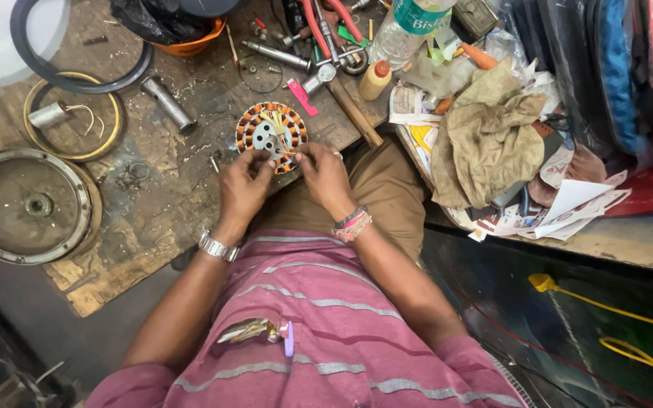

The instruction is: The person manipulates a circular electrical component with copper windings, inserting and adjusting small parts by hand. They then attach a beige circular cover to the component and use a hammer to tap it into place. The work occurs on a cluttered bench with various tools and parts nearby.

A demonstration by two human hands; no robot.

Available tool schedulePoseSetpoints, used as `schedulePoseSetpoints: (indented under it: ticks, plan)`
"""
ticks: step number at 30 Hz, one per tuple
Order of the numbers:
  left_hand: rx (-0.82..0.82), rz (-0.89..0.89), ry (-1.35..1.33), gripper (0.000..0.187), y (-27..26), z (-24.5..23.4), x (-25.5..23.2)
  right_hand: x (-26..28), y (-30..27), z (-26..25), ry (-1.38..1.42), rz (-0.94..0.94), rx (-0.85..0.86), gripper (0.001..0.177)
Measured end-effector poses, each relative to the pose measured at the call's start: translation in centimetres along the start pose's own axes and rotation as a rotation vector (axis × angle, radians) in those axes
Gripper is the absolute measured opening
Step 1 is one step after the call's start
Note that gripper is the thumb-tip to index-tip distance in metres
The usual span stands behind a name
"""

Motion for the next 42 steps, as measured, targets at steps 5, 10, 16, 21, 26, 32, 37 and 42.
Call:
schedulePoseSetpoints:
  ticks: [5,10,16,21,26,32,37,42]
  plan:
    - [0.137,-0.208,-0.412,0.018,0.3,0.7,0.4,0.4,-0.8,-0.3,-0.019,-0.066,0.016,0.014]
    - [0.074,-0.101,-0.052,0.017,0.6,0.1,-0.2,2.5,-1.0,-1.4,-0.14,-0.272,-0.015,0.015]
    - [-0.018,0.242,0.203,0.017,0.3,-0.5,-1.4,4.0,-0.8,-1.4,-0.398,-0.34,-0.029,0.015]
    - [-0.085,0.36,0.357,0.019,-0.5,-0.5,-3.2,3.9,-0.6,-1.2,-0.463,-0.325,-0.074,0.013]
    - [-0.136,0.431,0.485,0.02,-0.7,-1.0,-3.8,4.3,-0.9,-1.5,-0.384,-0.337,-0.091,0.014]
    - [-0.141,-0.187,-0.471,0.018,-0.5,1.7,-1.1,5.2,-1.4,-1.4,-0.503,-0.38,-0.172,0.015]
    - [-0.224,0.296,0.021,0.01,-1.0,0.6,-2.3,4.0,-0.9,-1.5,-0.391,-0.273,-0.116,0.014]
    - [-0.295,0.458,0.344,0.01,-0.7,-1.4,-3.0,3.0,-0.1,-1.9,-0.342,-0.215,-0.127,0.013]
Point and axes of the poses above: each hand's wrist, its own y-axis towards the middle knuckle, its own z-axis out of the palm, x = y × z, the point moved 3 cm from there along y, towards the middle knuckle, and after that the axes turned 1 degree about -y, right-handed, at the moved point
